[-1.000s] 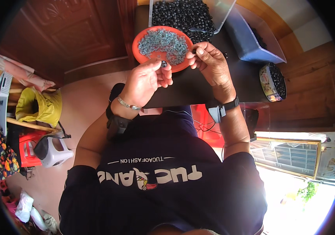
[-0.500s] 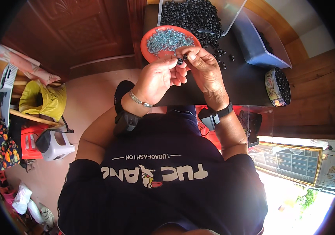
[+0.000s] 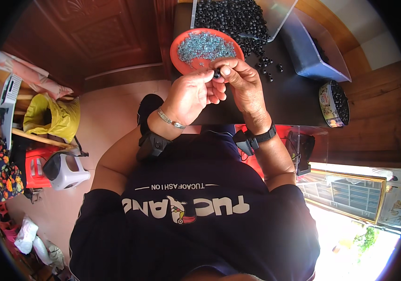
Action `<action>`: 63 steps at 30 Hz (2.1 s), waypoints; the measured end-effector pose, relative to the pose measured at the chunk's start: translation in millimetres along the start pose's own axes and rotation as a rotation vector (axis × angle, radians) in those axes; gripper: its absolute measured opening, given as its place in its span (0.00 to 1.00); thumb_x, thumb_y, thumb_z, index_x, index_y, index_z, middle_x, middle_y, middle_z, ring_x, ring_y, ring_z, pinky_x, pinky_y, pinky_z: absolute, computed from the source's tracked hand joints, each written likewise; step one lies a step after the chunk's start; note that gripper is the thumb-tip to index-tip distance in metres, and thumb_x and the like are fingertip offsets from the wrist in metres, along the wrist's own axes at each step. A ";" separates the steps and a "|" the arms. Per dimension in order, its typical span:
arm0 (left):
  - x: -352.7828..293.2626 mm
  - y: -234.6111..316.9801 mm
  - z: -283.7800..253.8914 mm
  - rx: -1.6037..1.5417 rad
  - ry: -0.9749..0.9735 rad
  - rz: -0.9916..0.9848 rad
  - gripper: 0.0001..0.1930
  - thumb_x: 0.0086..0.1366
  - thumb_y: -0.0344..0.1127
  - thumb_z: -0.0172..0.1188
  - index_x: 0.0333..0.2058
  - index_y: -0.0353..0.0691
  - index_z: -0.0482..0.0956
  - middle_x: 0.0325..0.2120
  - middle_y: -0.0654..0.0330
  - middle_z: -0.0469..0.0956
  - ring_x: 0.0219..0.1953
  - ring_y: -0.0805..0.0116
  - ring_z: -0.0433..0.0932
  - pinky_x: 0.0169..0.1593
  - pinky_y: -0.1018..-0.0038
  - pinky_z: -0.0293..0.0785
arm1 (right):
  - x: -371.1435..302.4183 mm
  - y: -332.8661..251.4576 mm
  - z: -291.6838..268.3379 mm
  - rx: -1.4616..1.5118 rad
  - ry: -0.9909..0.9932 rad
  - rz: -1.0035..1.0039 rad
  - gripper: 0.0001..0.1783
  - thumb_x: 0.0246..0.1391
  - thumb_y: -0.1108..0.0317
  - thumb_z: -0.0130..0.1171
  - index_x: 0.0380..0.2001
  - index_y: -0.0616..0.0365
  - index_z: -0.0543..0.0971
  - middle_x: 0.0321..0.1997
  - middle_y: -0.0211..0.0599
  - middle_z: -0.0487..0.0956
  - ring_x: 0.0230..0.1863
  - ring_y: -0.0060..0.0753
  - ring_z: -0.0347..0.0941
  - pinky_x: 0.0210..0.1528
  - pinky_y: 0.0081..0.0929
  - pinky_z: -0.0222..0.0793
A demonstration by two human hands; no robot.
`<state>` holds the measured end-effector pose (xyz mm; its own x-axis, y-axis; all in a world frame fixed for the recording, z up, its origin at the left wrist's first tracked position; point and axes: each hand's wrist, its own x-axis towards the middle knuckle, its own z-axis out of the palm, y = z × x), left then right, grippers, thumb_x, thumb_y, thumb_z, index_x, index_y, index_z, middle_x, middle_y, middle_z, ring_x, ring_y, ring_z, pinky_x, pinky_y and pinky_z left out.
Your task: Sorting small silver metallic parts from a large storage bin into a small red container by hand.
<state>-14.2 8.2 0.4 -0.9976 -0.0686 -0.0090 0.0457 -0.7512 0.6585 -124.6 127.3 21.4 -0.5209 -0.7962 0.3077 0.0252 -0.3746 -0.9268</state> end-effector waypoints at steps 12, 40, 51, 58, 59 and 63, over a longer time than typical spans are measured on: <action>-3.9 -2.7 13.7 -0.116 0.131 0.027 0.10 0.68 0.39 0.48 0.42 0.42 0.73 0.39 0.63 0.75 0.41 0.72 0.72 0.47 0.71 0.67 | -17.5 2.3 9.3 -0.660 0.132 -0.414 0.18 0.42 0.76 0.67 0.40 0.61 0.80 0.40 0.36 0.80 0.36 0.24 0.73 0.44 0.23 0.70; -3.3 -11.4 6.0 -0.133 0.217 -0.046 0.13 0.67 0.40 0.46 0.43 0.39 0.72 0.40 0.60 0.75 0.42 0.67 0.73 0.50 0.67 0.68 | -19.5 13.6 7.5 -1.125 0.108 -0.630 0.13 0.40 0.78 0.64 0.33 0.60 0.77 0.31 0.38 0.79 0.32 0.41 0.76 0.35 0.32 0.73; -7.6 7.9 -2.6 0.029 0.082 -0.077 0.20 0.67 0.43 0.44 0.49 0.34 0.71 0.41 0.56 0.76 0.42 0.66 0.73 0.47 0.71 0.67 | 36.4 -98.8 -97.2 -1.627 0.497 -0.834 0.11 0.45 0.71 0.64 0.35 0.54 0.81 0.31 0.38 0.80 0.33 0.39 0.76 0.36 0.31 0.72; -7.1 7.5 -2.2 0.031 0.122 -0.090 0.16 0.67 0.43 0.46 0.40 0.36 0.74 0.37 0.56 0.77 0.39 0.65 0.76 0.44 0.72 0.69 | 51.5 -136.8 -190.7 -1.803 0.601 -0.725 0.12 0.49 0.65 0.61 0.39 0.50 0.82 0.37 0.36 0.80 0.36 0.37 0.78 0.38 0.28 0.73; -9.0 7.0 -4.1 0.026 0.136 -0.075 0.16 0.67 0.43 0.46 0.40 0.36 0.74 0.37 0.56 0.77 0.39 0.65 0.76 0.44 0.72 0.69 | 54.4 -126.7 -186.2 -1.699 0.513 -0.750 0.11 0.49 0.65 0.61 0.38 0.51 0.82 0.36 0.36 0.81 0.36 0.35 0.78 0.37 0.27 0.73; -11.4 8.0 -7.7 0.014 0.137 -0.085 0.14 0.66 0.43 0.47 0.38 0.38 0.74 0.36 0.57 0.76 0.39 0.65 0.74 0.44 0.71 0.68 | 27.7 -78.7 -160.4 -1.395 0.272 -0.130 0.10 0.47 0.64 0.64 0.33 0.56 0.82 0.26 0.34 0.81 0.28 0.27 0.76 0.33 0.22 0.70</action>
<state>-2.0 -2.1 -0.1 -0.9813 -0.0948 -0.1675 -0.0406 -0.7487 0.6617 -277.9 211.0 68.4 -0.6030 -0.6191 0.5031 -0.7976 0.4562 -0.3945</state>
